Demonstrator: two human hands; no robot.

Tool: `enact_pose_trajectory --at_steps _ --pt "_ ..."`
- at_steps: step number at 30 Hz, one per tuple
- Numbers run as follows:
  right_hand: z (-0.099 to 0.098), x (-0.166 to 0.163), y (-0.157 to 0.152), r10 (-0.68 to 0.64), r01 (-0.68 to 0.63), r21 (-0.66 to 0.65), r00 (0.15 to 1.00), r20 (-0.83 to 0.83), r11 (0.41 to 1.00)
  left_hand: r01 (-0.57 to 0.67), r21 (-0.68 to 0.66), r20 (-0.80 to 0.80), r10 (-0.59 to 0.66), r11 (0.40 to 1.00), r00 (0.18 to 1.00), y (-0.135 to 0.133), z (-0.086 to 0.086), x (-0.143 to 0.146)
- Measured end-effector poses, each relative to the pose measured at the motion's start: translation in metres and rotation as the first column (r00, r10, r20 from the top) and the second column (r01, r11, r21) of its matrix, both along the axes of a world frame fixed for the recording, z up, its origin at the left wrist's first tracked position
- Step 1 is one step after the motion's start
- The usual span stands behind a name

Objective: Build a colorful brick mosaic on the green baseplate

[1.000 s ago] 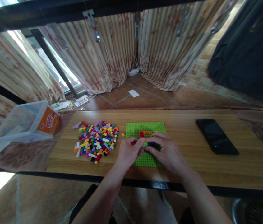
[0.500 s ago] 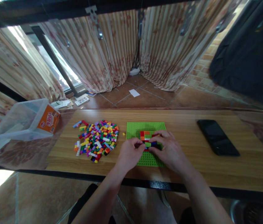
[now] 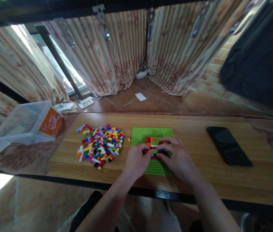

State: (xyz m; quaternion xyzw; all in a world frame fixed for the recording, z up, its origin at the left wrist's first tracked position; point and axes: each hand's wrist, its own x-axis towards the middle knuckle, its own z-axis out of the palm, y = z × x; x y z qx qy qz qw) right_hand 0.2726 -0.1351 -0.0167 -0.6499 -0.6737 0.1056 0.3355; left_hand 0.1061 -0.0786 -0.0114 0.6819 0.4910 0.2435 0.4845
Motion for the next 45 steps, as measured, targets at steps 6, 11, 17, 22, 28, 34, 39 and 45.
enact_pose_trajectory --at_steps 6,11,17,22,28,34,39,45 --pt "0.001 -0.002 0.001 -0.039 0.038 -0.031 0.997 -0.063 0.999 -0.018 0.018 -0.043 0.018 1.0 0.999 0.0 0.001 0.002" --pt "0.003 -0.002 0.002 -0.121 0.107 -0.083 0.976 -0.182 0.991 -0.034 0.037 -0.064 0.036 0.999 0.997 -0.001 0.001 0.004" --pt "0.001 -0.005 0.006 -0.258 0.233 -0.13 0.938 -0.23 0.964 -0.057 0.04 -0.104 0.061 0.998 0.993 -0.001 0.001 0.007" --pt "-0.001 -0.01 0.008 -0.287 0.255 -0.151 0.921 -0.262 0.955 -0.092 0.028 -0.119 0.094 0.995 0.988 0.0 0.003 0.01" --pt "-0.004 -0.013 0.01 -0.322 0.28 -0.174 0.894 -0.311 0.944 -0.111 -0.014 -0.118 0.109 0.994 0.987 0.001 0.003 0.011" --pt "-0.003 -0.013 0.012 -0.33 0.289 -0.174 0.894 -0.303 0.941 -0.139 -0.029 -0.127 0.134 0.99 0.983 0.003 -0.001 0.013" --pt "-0.004 -0.013 0.012 -0.313 0.274 -0.166 0.904 -0.291 0.947 -0.121 -0.017 -0.123 0.118 0.993 0.985 0.005 -0.003 0.013" --pt "-0.006 -0.01 0.011 -0.278 0.236 -0.164 0.907 -0.318 0.958 -0.087 0.008 -0.077 0.087 0.996 0.993 0.002 -0.003 0.01"
